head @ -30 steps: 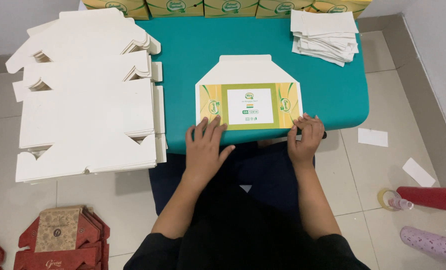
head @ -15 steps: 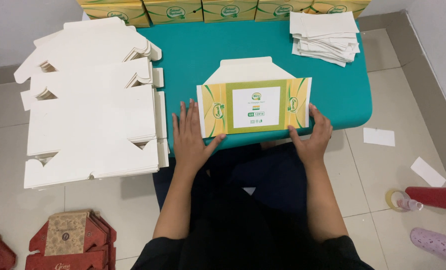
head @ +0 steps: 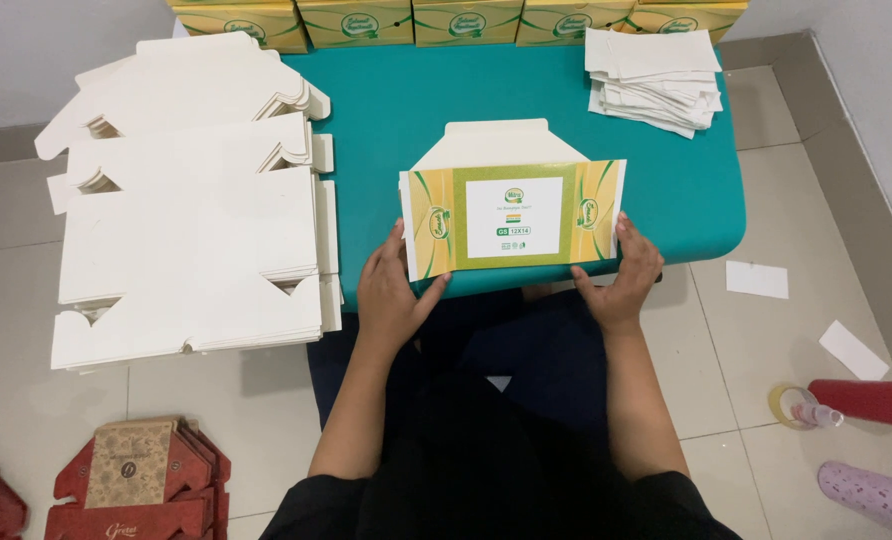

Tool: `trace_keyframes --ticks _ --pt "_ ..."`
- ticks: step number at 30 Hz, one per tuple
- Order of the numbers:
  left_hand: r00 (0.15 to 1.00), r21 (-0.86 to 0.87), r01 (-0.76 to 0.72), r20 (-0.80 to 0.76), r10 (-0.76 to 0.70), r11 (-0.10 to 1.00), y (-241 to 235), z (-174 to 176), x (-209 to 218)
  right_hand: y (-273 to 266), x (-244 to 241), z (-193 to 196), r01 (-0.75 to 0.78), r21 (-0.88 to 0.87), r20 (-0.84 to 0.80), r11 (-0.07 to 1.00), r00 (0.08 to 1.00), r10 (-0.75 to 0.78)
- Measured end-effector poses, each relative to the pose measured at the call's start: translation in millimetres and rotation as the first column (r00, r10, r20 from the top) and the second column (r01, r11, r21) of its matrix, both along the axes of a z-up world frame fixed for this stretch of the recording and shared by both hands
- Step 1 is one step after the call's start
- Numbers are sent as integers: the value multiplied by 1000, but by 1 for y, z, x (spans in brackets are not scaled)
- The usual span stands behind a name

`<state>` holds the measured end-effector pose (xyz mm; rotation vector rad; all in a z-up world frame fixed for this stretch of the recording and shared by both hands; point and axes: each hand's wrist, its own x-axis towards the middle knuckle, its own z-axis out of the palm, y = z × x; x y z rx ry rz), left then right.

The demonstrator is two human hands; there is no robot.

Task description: Manually folding and assembling cardboard snack boxes from flat templates.

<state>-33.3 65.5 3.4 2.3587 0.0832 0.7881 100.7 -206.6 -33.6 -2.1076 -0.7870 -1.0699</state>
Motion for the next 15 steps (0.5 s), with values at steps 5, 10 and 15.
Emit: trace_keyframes --ticks 5,10,15 --pt "998 -144 2 -67 -12 990 3 -43 10 -1 -3 -1 19 -34 -29 999 999 -20" --pt "981 -98 97 -161 -112 990 1 -19 10 5 -3 2 66 -31 -37 997 997 -67" --pt "978 -120 200 87 -190 972 -22 13 10 9 -1 1 24 120 -6 992 1000 -24"
